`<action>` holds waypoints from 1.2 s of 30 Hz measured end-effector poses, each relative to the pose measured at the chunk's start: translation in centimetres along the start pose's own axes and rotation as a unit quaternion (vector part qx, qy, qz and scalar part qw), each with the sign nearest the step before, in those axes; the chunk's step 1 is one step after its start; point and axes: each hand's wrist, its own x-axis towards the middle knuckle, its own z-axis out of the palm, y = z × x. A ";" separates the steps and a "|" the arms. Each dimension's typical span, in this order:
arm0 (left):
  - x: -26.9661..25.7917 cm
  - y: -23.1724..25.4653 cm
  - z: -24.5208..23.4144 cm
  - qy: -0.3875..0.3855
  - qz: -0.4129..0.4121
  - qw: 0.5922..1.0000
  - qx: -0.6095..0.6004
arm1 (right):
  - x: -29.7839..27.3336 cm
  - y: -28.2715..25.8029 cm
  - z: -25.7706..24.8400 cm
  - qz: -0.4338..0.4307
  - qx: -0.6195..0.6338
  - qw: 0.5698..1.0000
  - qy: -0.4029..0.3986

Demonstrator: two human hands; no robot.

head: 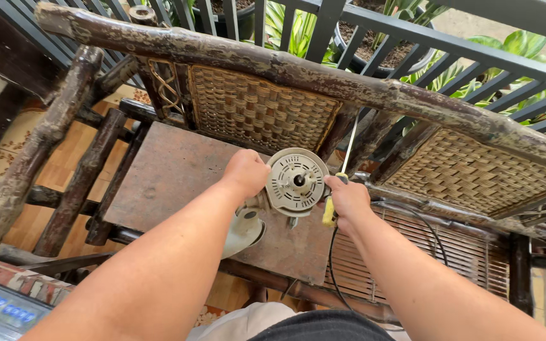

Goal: The person disassembles a small electric fan by removing the front grille, unscrewing the rear cap, and detaching the motor housing. They then use a brush to clean the exterior and interior of the motor housing and the fan's internal components.

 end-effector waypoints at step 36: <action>-3.3 6.0 -1.1 -0.160 0.022 0.964 0.213 | 1.7 2.0 -1.2 0.145 0.180 0.969 -0.090</action>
